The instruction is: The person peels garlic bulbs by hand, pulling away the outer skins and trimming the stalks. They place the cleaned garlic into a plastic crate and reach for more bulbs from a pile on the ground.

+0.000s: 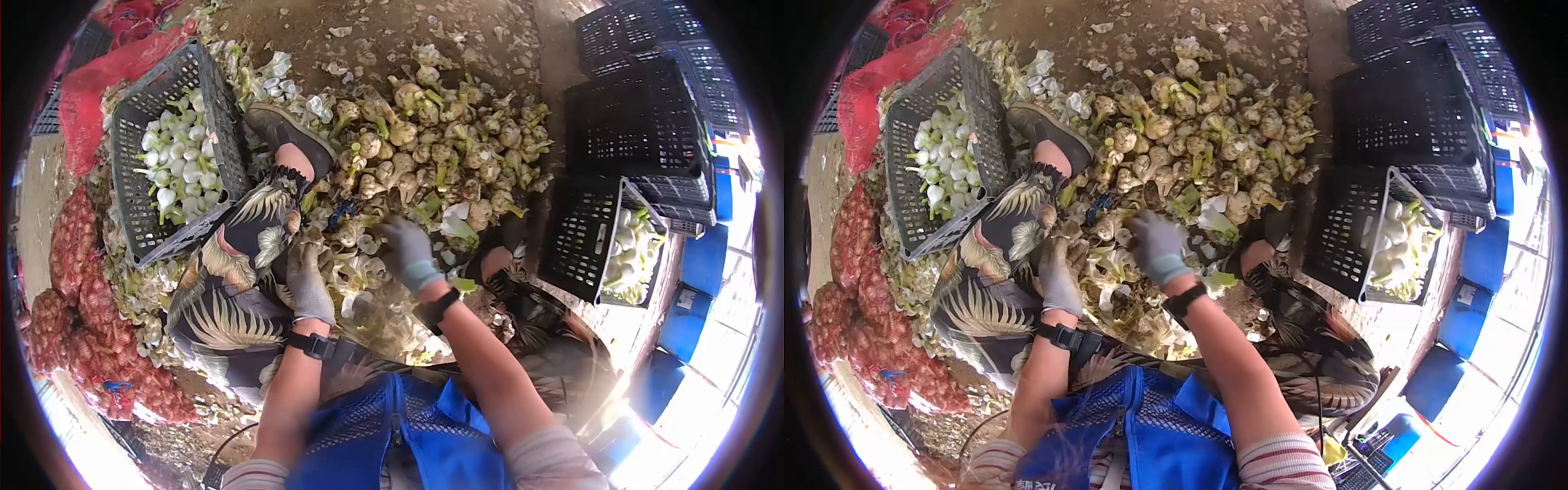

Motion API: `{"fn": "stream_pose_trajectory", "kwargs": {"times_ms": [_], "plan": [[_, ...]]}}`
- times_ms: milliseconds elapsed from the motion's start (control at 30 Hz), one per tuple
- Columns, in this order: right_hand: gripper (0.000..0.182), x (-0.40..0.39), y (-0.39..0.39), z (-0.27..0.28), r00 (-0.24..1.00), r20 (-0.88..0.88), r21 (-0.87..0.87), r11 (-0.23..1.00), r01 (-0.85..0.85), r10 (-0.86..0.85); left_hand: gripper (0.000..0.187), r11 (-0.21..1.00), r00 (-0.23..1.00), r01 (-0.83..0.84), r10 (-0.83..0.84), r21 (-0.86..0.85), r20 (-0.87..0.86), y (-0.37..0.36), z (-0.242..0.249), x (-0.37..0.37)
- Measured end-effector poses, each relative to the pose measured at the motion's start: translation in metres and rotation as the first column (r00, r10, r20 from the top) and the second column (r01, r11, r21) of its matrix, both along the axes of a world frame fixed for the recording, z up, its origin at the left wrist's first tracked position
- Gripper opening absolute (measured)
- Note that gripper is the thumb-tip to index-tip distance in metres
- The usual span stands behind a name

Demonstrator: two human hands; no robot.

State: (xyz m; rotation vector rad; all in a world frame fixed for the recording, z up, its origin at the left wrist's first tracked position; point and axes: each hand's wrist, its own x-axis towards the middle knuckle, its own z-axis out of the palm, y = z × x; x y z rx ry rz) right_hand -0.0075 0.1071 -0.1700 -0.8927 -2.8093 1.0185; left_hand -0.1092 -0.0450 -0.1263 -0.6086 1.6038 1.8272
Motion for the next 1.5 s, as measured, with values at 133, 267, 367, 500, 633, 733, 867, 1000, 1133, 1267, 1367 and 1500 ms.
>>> {"fn": "stream_pose_trajectory", "kwargs": {"times_ms": [133, 267, 367, 500, 633, 733, 867, 1000, 1133, 1267, 1367, 1500], "plan": [[0.049, -0.054, -0.042, -0.029, 0.932, 0.227, 0.047, 0.952, -0.302, 0.284, 0.032, 1.0, 1.0, 0.009, -0.008, 0.007, -0.017, -0.001, 0.0, -0.008], [0.045, -0.062, -0.038, -0.059, 0.972, 0.214, -0.271, 0.962, -0.038, 0.098, 0.032, 0.999, 0.999, 0.037, -0.037, 0.001, -0.014, -0.002, 0.0, -0.013], [0.049, -0.034, -0.02, -0.052, 0.958, 0.231, -0.415, 0.873, 0.256, -0.171, 0.038, 0.991, 0.99, 0.129, -0.131, 0.032, 0.056, 0.002, -0.006, 0.0], [0.047, 0.012, -0.03, 0.008, 0.706, 0.245, -0.969, -0.18, 0.166, -0.665, 0.06, 0.623, 0.432, 0.54, -0.782, -0.566, -0.448, 0.013, -0.017, 0.038], [0.035, 0.026, -0.027, 0.045, 0.833, 0.256, -0.786, 0.397, 0.475, -0.491, 0.059, 0.615, 0.294, 0.524, -0.78, -0.59, -0.552, 0.011, 0.009, 0.042], [0.029, 0.035, -0.029, 0.039, 0.854, 0.026, -0.634, 0.652, 0.416, -0.52, 0.059, 0.596, 0.209, 0.571, -0.771, -0.565, -0.601, 0.008, 0.047, 0.039], [0.036, 0.047, -0.026, 0.066, 0.894, -0.118, -0.479, 0.813, 0.331, -0.433, 0.055, 0.623, 0.381, 0.733, -0.708, -0.273, -0.594, 0.003, 0.067, 0.038], [0.038, 0.067, -0.035, 0.083, 0.828, -0.139, -0.784, 0.571, 0.244, -0.544, 0.056, 0.682, 0.654, 0.725, -0.638, 0.096, -0.407, -0.004, 0.08, 0.038], [0.036, 0.066, -0.03, 0.129, 0.818, -0.152, -0.9, 0.419, 0.117, -0.555, 0.059, 0.655, 0.485, 0.75, -0.644, -0.097, -0.591, -0.005, 0.086, 0.037], [0.038, 0.061, -0.033, 0.123, 0.726, -0.21, -0.977, 0.157, -0.141, -0.655, 0.049, 0.649, 0.52, 0.761, -0.631, -0.024, -0.575, -0.007, 0.098, 0.043], [0.031, 0.062, -0.027, 0.157, 0.785, -0.097, -0.99, 0.142, -0.012, -0.612, 0.049, 0.763, 0.891, 0.426, -0.446, 0.487, -0.08, -0.008, 0.101, 0.04], [0.032, 0.068, -0.02, 0.164, 0.872, -0.489, -0.184, 0.98, -0.069, -0.03, 0.044, 0.628, 0.721, 0.612, -0.693, 0.482, -0.013, -0.028, 0.093, 0.033]]}}
